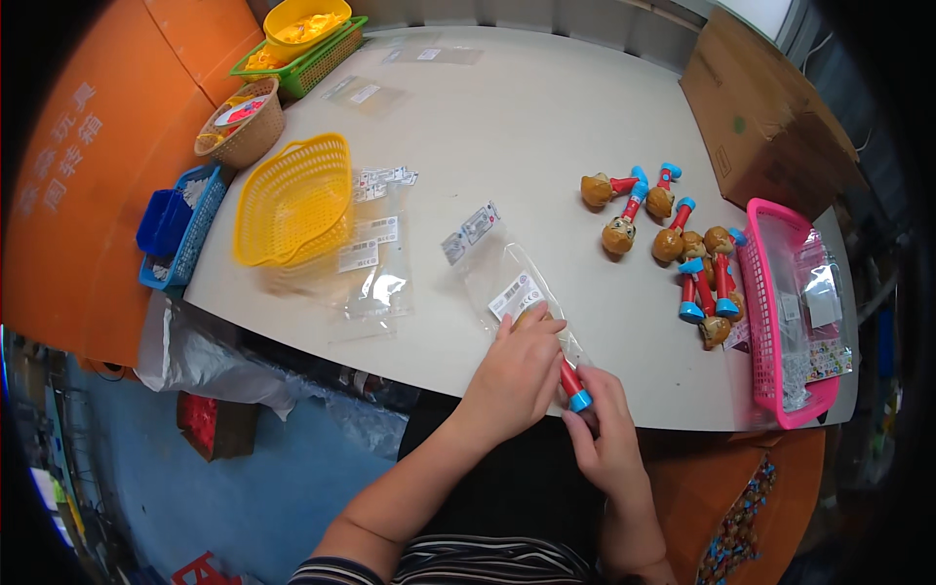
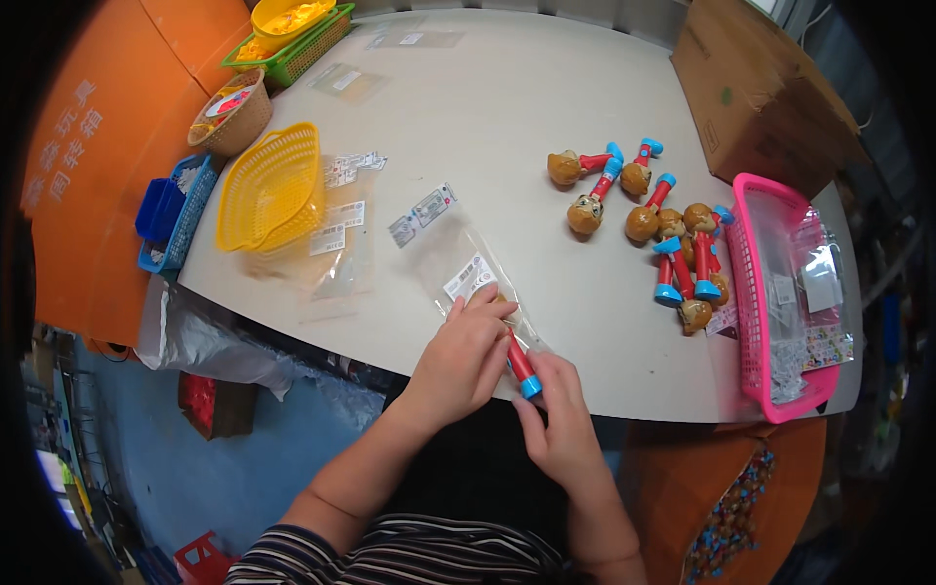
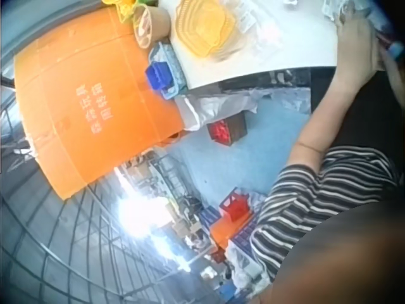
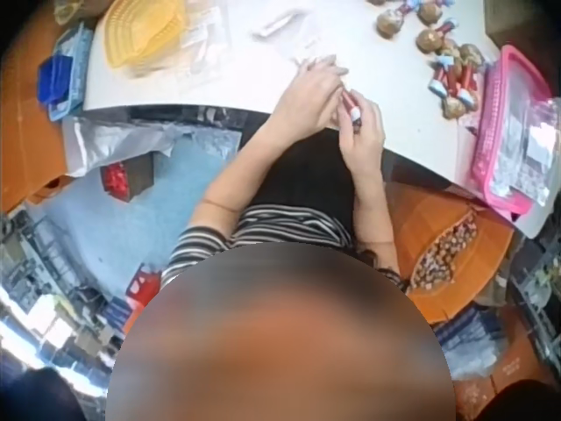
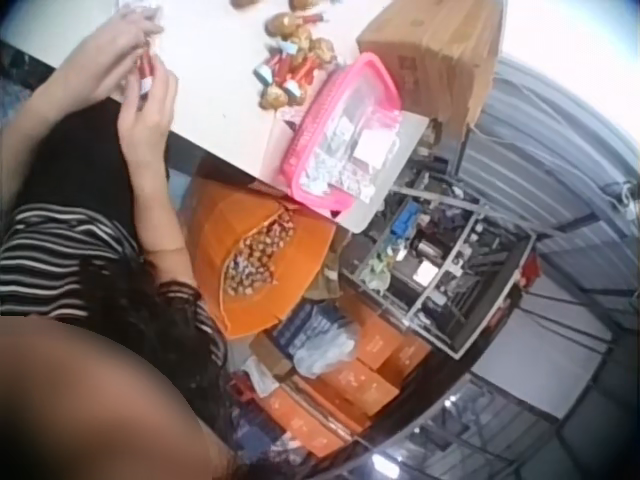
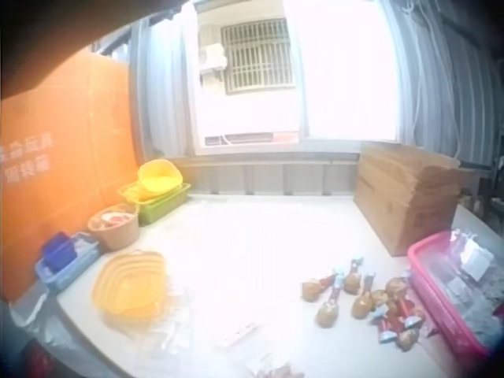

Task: Packaging small handheld toys into plastic bags and sealing them at a workstation.

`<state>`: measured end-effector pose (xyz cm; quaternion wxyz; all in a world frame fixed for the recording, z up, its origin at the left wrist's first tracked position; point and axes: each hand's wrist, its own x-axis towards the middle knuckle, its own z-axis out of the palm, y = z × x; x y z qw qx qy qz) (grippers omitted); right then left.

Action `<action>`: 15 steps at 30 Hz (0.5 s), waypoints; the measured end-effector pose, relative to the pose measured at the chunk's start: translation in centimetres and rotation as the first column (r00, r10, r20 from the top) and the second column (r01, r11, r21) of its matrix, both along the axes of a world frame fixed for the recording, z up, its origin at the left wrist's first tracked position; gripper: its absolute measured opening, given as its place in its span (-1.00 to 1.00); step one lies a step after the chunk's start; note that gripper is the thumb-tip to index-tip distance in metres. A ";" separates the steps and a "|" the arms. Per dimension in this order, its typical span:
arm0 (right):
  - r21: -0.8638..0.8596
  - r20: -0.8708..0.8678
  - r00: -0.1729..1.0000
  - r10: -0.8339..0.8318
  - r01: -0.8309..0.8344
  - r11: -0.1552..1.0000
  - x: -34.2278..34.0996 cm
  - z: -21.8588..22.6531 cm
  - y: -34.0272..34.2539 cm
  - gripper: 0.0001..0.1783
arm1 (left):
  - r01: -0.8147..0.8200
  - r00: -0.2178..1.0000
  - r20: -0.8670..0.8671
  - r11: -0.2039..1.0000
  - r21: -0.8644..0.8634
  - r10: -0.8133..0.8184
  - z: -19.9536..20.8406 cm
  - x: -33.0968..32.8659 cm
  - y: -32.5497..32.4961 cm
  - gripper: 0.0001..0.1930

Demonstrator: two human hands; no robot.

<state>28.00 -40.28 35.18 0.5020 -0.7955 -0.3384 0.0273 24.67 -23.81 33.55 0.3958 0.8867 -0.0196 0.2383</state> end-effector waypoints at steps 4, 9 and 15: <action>-0.086 0.106 0.988 0.117 -0.108 0.990 1.0 -1.4 -1.9 -0.58 | -0.015 1.000 -0.021 0.999 -0.043 0.015 -0.1 -0.3 0.1 -0.83; 0.031 0.035 0.999 0.038 -0.039 0.999 1.3 -4.2 -1.4 -0.62 | 0.091 0.995 -0.034 0.996 0.016 -0.091 1.0 -0.5 -0.7 -0.85; 0.352 -0.436 0.900 -0.026 0.196 0.915 1.0 -3.8 -1.0 -0.78 | 0.135 0.990 -0.061 0.988 0.078 -0.130 1.4 -1.2 -0.6 -0.85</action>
